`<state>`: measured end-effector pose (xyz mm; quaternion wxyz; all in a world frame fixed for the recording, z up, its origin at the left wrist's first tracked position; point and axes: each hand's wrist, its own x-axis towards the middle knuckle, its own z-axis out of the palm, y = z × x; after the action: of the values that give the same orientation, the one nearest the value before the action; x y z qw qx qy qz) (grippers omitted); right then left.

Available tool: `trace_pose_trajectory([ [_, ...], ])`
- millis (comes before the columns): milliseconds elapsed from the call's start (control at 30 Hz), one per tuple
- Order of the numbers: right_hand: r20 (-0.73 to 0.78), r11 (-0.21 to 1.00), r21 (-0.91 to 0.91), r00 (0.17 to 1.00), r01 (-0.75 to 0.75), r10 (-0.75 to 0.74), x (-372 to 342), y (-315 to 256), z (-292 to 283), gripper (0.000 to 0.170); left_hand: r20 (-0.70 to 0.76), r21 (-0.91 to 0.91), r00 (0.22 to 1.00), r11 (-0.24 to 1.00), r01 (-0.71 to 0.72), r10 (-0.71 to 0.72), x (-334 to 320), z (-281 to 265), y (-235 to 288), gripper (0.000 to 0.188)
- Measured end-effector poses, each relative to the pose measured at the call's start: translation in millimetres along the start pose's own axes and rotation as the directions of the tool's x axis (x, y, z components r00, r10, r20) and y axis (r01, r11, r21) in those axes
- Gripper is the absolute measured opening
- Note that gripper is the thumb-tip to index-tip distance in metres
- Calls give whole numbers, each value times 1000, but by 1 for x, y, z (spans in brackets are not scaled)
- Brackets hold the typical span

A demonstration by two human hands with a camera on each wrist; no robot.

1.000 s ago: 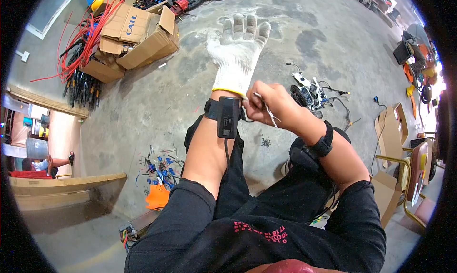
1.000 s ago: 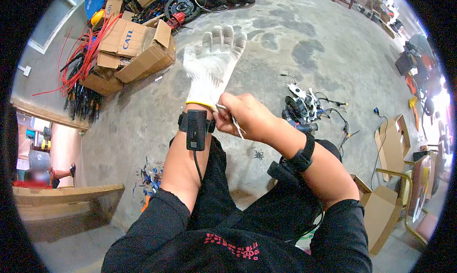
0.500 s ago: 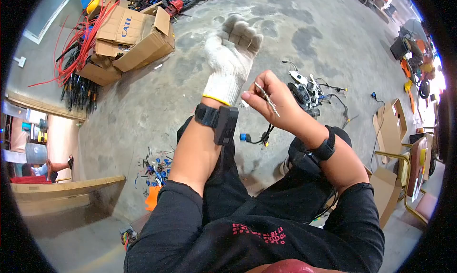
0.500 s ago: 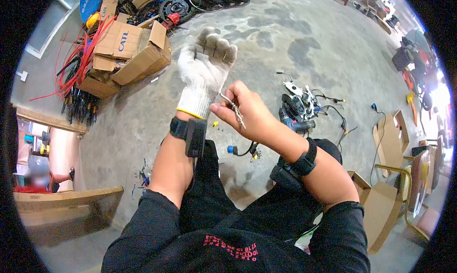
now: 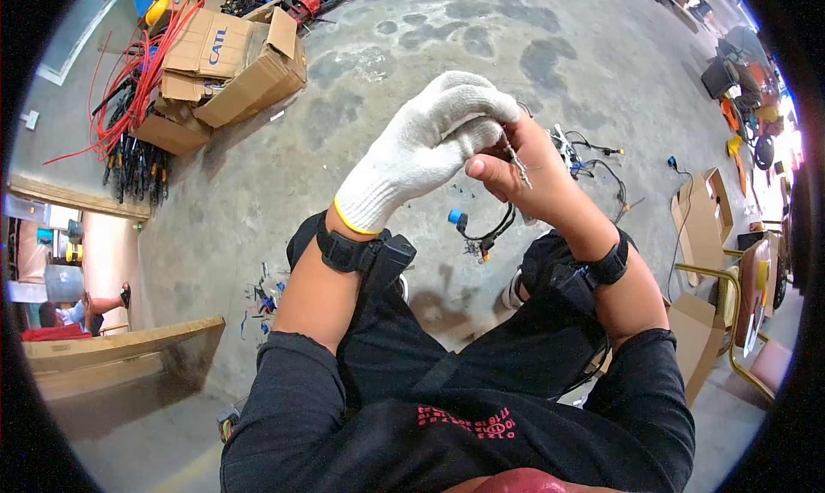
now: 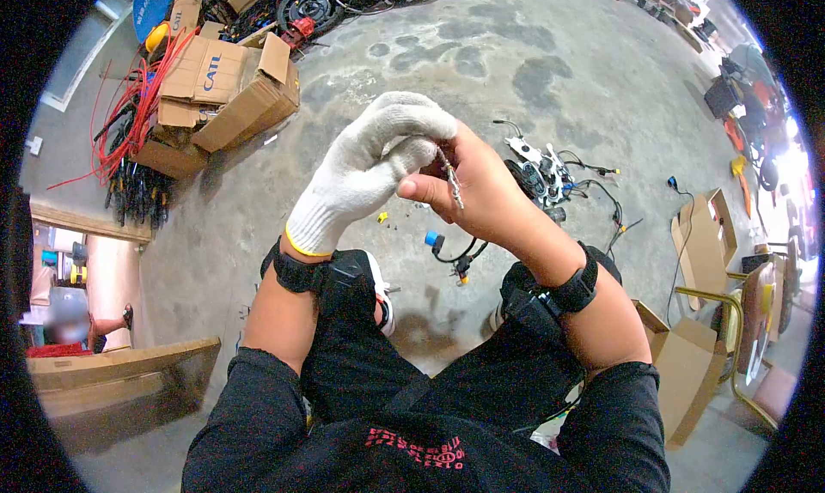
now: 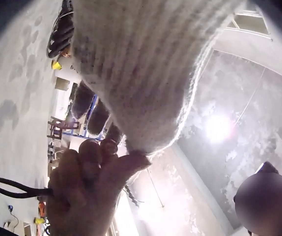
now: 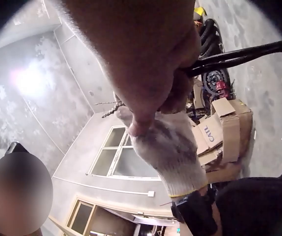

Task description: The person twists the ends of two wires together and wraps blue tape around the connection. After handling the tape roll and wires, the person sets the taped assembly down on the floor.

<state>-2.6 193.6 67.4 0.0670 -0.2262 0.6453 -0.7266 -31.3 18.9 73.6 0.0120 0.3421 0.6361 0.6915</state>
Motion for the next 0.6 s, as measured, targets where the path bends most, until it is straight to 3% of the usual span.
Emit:
trace_pose_trajectory([
  [67, 97, 992, -61, 989, -109, 115, -1, -4, -4, 60, 46, 358, 983, 916, -183, 179, 1, -7, -4, 30],
  [100, 85, 978, -155, 985, -137, 151, -2, -6, -5, 50, 18, 487, 971, 845, -218, 240, 2, -6, 1, 32],
  [133, 86, 978, -157, 985, -137, 152, -2, -3, -5, 50, 16, 486, 970, 846, -219, 242, 1, -8, 2, 32],
  [200, 1, 981, -139, 991, -133, 135, -2, 6, -7, 39, 14, 659, 975, 731, -175, 222, 0, -13, 5, 33],
  [267, -25, 990, -96, 995, -99, 97, -1, 5, -3, 32, -49, 660, 970, 736, -149, 240, 0, -10, 7, 30],
  [333, -123, 979, -195, 992, -58, 34, 0, 5, -1, 29, -217, 474, 966, 881, -20, 139, -2, -8, 3, 26],
  [367, -122, 979, -195, 992, -56, 33, 0, 5, -1, 29, -217, 474, 966, 880, -21, 140, -2, -7, 2, 26],
  [433, -169, 884, -464, 985, -62, -20, -1, 6, -2, 27, -224, 605, 960, 796, 4, 166, -3, -6, -1, 23],
  [467, -171, 885, -462, 985, -65, -17, -2, 8, -2, 27, -224, 604, 961, 797, 6, 162, -2, -8, 1, 23],
  [533, -160, 738, -669, 953, 86, -256, -2, 11, -1, 25, -54, 687, 994, 726, -33, 96, 1, -13, 6, 12],
  [567, -161, 738, -669, 953, 85, -255, -2, 11, -2, 25, -53, 686, 994, 727, -33, 95, 1, -13, 5, 12],
  [600, -147, 741, -664, 954, 100, -261, -2, 11, -3, 24, -113, 534, 990, 845, -8, 80, 0, -13, 2, 16],
])
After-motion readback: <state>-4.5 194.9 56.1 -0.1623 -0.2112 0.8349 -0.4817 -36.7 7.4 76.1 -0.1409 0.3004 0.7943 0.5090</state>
